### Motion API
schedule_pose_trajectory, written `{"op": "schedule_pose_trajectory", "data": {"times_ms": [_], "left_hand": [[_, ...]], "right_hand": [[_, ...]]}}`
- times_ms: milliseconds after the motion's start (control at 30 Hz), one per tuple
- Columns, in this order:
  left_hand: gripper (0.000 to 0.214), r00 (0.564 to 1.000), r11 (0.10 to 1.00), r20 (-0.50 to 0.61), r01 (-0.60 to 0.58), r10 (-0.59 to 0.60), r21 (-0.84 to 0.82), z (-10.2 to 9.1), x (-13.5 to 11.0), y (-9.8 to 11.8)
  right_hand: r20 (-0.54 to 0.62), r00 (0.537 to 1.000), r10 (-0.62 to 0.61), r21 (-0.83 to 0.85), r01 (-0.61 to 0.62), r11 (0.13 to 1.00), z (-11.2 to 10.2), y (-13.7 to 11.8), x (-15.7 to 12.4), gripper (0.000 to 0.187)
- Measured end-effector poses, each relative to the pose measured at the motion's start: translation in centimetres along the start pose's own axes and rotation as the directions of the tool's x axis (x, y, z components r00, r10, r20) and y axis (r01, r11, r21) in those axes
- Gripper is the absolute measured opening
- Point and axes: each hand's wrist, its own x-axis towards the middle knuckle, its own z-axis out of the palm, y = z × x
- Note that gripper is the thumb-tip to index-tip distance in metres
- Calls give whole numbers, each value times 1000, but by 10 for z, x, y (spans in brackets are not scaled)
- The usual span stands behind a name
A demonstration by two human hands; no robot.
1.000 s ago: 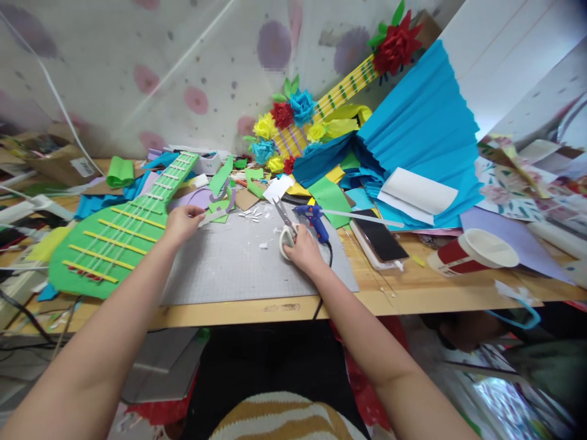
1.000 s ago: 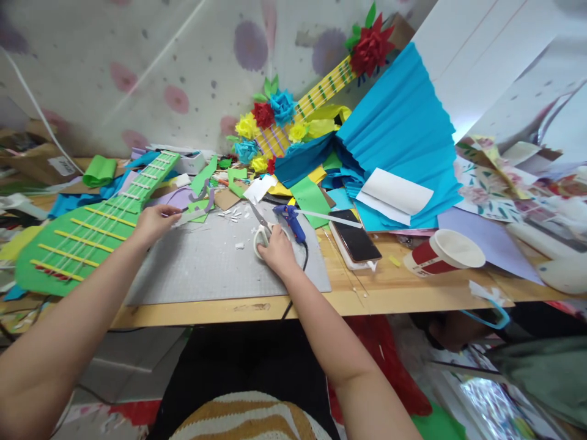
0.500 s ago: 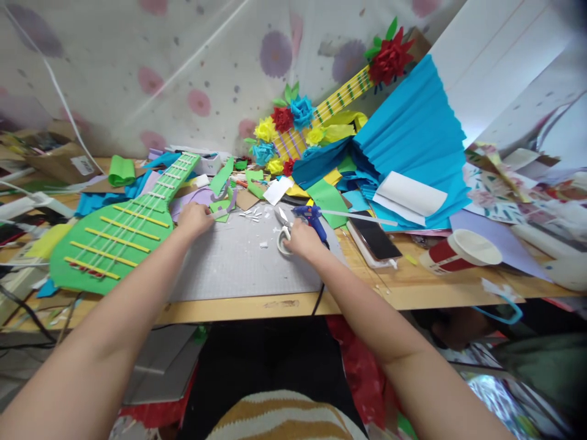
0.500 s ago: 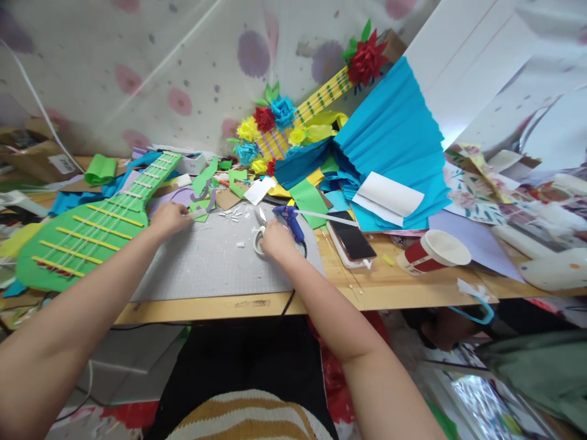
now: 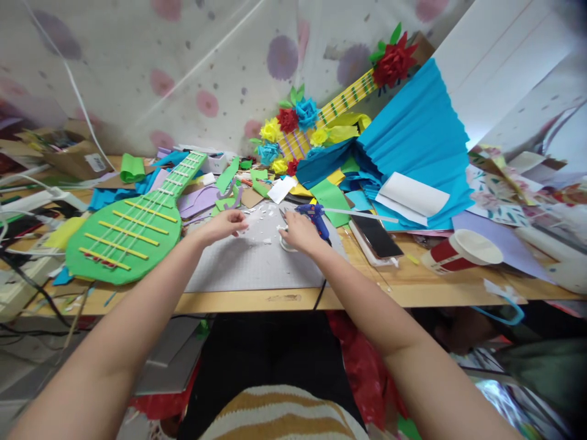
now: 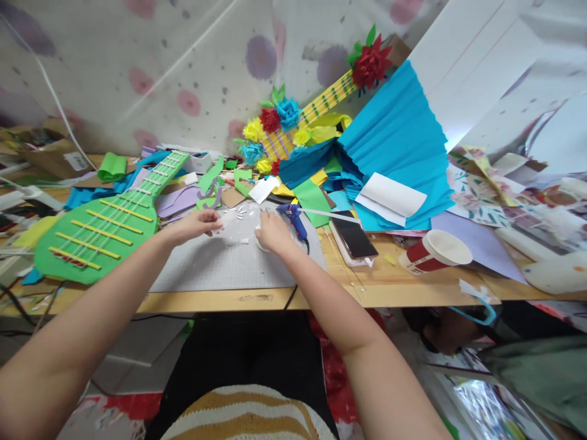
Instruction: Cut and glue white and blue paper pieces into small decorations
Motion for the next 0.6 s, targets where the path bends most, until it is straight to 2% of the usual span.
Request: {"op": "schedule_pose_trajectory", "data": {"times_ms": [33,100,167,267,367,433,500,567,600], "left_hand": [[27,999,1000,34,-4,4,6,8,-2,0],[26,992,1000,120,-27,27,2,20,-5,0],[25,986,999,165,-36,32,21,29,-7,-2],[24,985,997,170,-20,7,73,34,-8,-5],[20,990,991,139,14,-33,134,27,-7,-10],[16,998,985,56,30,-40,167,15,-6,-18],[12,992,968,-125,52,-21,245,-3,-4,-28],[13,944,944,-329,130,-25,302,-20,-3,-37],[14,917,931,-398,169,-29,323,-27,-2,-41]], "right_hand": [[-4,999,-37,164,37,986,1,-2,1,45],[30,996,-89,473,64,879,5,-6,3,57],[84,988,-129,633,47,773,11,-9,5,65],[149,978,-146,665,10,747,22,-9,9,53],[80,993,-89,636,18,771,30,-3,14,33],[-51,999,-11,614,40,788,34,3,18,26],[-171,981,92,615,33,788,38,9,19,23],[-245,951,187,641,14,767,42,14,19,22],[-264,940,218,654,8,756,45,15,18,22]]}}
